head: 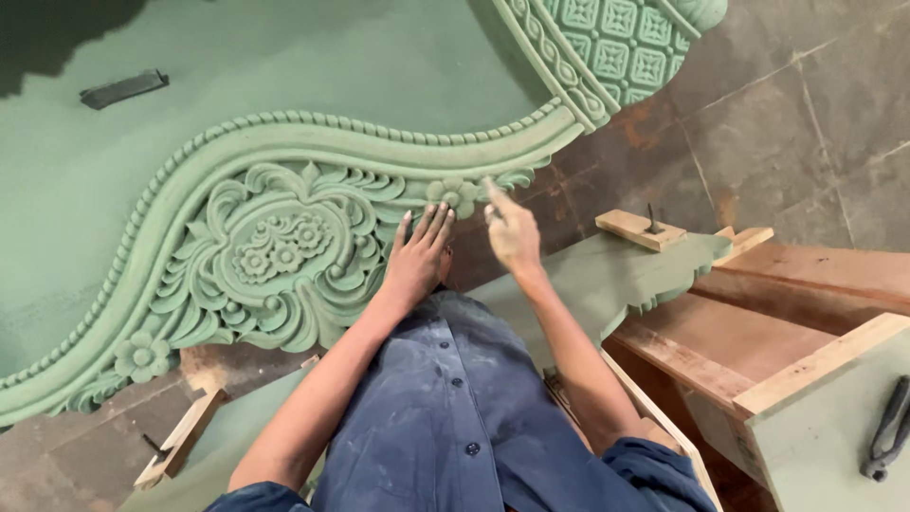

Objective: The person smooths the surface of a large, light-green decorative panel using a sanding block. They work along the raised floral and geometric patterns, moving the block back and forth to even out the surface. The panel is supported by wooden blocks on a tiled floor.

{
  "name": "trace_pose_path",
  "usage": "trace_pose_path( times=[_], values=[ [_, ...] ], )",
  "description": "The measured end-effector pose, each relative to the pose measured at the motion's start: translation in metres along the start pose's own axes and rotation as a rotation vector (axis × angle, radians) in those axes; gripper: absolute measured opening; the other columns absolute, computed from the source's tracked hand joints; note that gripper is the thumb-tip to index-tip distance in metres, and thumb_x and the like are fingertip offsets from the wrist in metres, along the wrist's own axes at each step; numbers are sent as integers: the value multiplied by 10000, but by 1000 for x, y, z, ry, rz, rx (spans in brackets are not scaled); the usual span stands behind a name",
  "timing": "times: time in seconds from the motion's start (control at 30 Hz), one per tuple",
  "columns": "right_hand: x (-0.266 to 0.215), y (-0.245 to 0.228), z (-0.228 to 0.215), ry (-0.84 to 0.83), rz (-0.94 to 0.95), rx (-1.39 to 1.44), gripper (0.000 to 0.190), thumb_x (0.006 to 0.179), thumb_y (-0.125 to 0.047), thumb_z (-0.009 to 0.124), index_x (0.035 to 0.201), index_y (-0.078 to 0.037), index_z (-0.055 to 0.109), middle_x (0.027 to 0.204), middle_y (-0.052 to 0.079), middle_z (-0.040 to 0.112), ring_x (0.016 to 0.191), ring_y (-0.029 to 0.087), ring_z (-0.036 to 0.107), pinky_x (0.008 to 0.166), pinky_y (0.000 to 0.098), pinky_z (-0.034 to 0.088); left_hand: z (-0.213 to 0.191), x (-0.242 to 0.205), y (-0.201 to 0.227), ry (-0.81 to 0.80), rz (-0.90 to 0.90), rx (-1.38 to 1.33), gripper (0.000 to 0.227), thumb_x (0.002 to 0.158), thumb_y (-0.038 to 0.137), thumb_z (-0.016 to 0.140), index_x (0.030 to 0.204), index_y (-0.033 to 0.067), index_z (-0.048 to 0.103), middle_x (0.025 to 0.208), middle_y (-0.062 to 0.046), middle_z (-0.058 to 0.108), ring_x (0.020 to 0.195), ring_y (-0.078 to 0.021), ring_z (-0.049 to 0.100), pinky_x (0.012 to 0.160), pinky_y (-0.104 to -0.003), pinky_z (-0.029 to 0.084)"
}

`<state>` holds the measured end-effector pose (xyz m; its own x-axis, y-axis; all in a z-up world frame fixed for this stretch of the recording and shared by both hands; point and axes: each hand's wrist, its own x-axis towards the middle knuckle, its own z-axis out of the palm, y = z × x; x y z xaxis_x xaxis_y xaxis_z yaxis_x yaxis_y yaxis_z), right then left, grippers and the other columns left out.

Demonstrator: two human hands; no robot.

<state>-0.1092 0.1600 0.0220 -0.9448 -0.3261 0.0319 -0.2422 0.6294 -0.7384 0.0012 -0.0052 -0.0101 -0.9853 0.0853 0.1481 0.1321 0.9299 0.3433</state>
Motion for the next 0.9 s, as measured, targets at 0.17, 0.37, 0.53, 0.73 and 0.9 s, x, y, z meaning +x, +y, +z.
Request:
trace_pose_path(
  times=[0.17,0.37,0.53,0.73,0.9],
  values=[
    [3,-21,7,79,92,-213,520,976,-161,558,1492,-229,555,1240,140,714,1015,387,692,862,482,537,-2,-2,-4,-46,-15,30,743,875,178,617,1577,83,393,1655,-78,370,1534,-230,319,1244,-522,207],
    [-17,-29,4,-178,-89,-194,432,1022,-143,529,1441,-230,587,1417,17,650,1100,359,662,973,466,531,-5,-10,-7,-15,-31,13,678,895,157,617,1543,50,445,1636,-112,417,1532,-250,356,1255,-475,251],
    [-4,-32,28,-191,-355,-503,633,888,-54,561,1494,-237,541,1500,-38,590,1473,385,389,1099,716,184,-22,-28,-15,129,-172,-136,558,934,143,587,1467,-3,509,1562,-172,485,1495,-305,401,1234,-474,284],
    [8,-31,45,-277,-505,-565,742,848,-34,564,1556,-239,482,1535,-33,566,1513,376,337,1164,757,43,-22,-36,-20,218,-263,-149,563,923,152,603,1459,1,520,1553,-181,499,1490,-329,412,1228,-480,304],
    [18,-23,50,-329,-543,-570,759,837,-14,567,1552,-252,482,1548,-25,562,1523,345,346,1177,752,58,-23,-54,-23,240,-284,-197,581,903,138,608,1457,-9,513,1539,-187,504,1473,-344,405,1199,-486,313]
  ],
)
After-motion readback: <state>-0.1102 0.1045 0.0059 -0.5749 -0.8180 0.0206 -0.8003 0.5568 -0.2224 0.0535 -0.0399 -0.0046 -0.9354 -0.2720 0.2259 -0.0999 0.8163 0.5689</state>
